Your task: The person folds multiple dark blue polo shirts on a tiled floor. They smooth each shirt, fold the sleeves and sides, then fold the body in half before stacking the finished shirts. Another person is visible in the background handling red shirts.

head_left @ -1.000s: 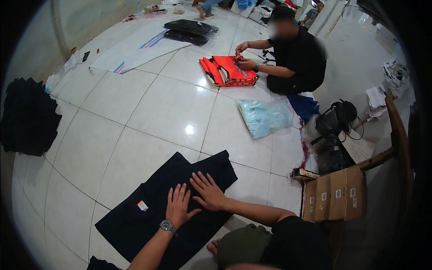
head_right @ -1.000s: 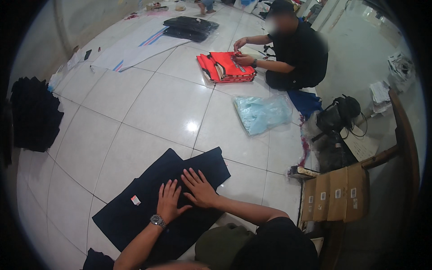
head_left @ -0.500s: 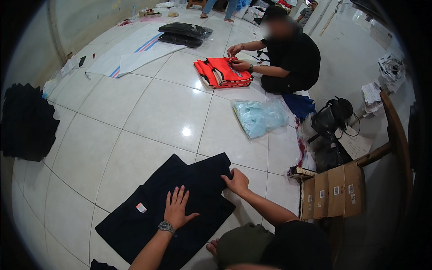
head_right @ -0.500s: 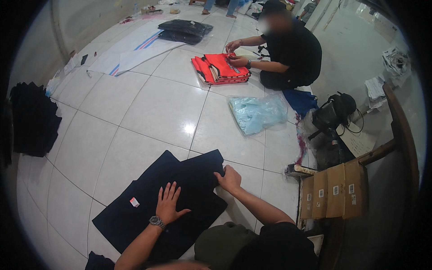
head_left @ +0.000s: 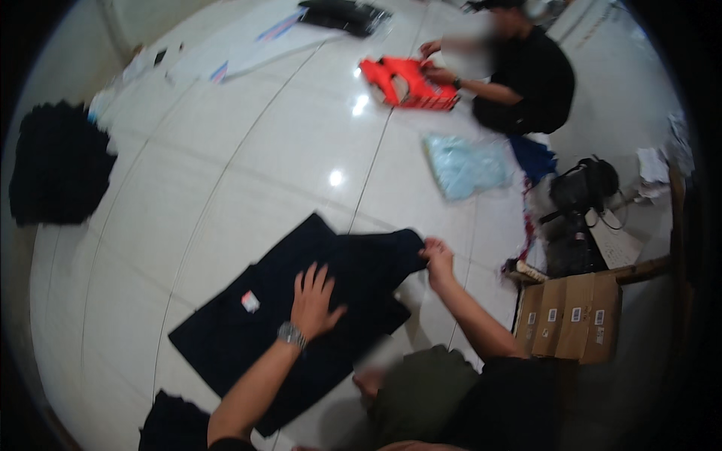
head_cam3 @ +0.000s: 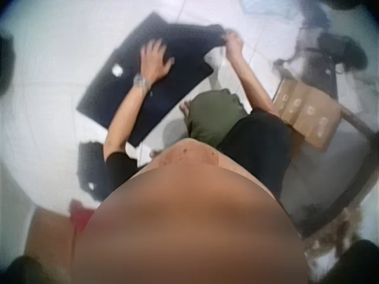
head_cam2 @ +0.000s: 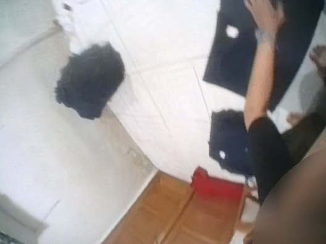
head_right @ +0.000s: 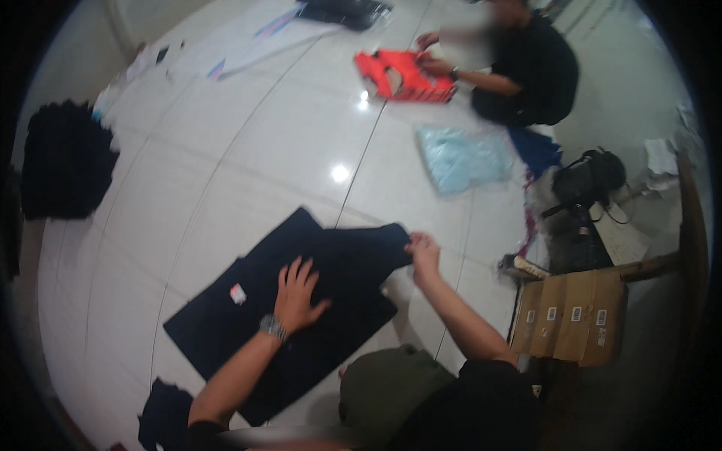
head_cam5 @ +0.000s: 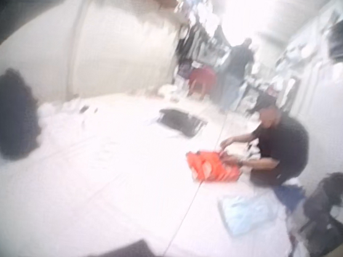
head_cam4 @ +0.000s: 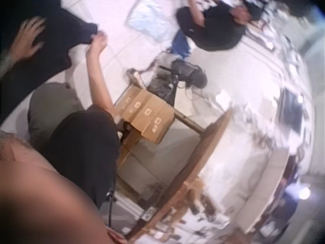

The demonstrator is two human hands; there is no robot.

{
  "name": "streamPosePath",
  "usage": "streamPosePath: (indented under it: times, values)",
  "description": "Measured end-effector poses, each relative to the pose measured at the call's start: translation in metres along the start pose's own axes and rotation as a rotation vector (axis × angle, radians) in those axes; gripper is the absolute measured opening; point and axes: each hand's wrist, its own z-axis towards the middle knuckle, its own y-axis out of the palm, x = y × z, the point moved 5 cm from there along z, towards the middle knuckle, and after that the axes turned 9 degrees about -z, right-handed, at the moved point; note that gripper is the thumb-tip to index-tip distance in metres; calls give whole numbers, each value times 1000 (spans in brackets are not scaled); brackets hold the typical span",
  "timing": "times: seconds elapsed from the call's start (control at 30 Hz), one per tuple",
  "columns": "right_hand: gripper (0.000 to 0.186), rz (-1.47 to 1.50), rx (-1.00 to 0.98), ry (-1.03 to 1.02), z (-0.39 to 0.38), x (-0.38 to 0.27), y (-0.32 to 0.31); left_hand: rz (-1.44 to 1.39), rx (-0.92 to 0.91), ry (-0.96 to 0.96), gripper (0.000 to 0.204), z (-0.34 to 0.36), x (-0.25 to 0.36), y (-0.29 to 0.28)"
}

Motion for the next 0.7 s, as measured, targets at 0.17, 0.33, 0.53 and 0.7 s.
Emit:
streamPosePath:
  times: [0.17,0.33,0.53,0.7]
  values:
    - [41,-200,-402,-469,-95,-64,35,-765,201,-265,44,48,-37,-7]
    - [22,-545,-1045,-671,-174,-72,77,-1226,127,-584,37,76,-76,2]
    - [20,-879,-788,-691,-148,-32,80,-960,294,-441,28,80,-71,7]
    - [23,-1065,-671,-540,-125,-4,66,-1091,441,-460,30,79,-69,2]
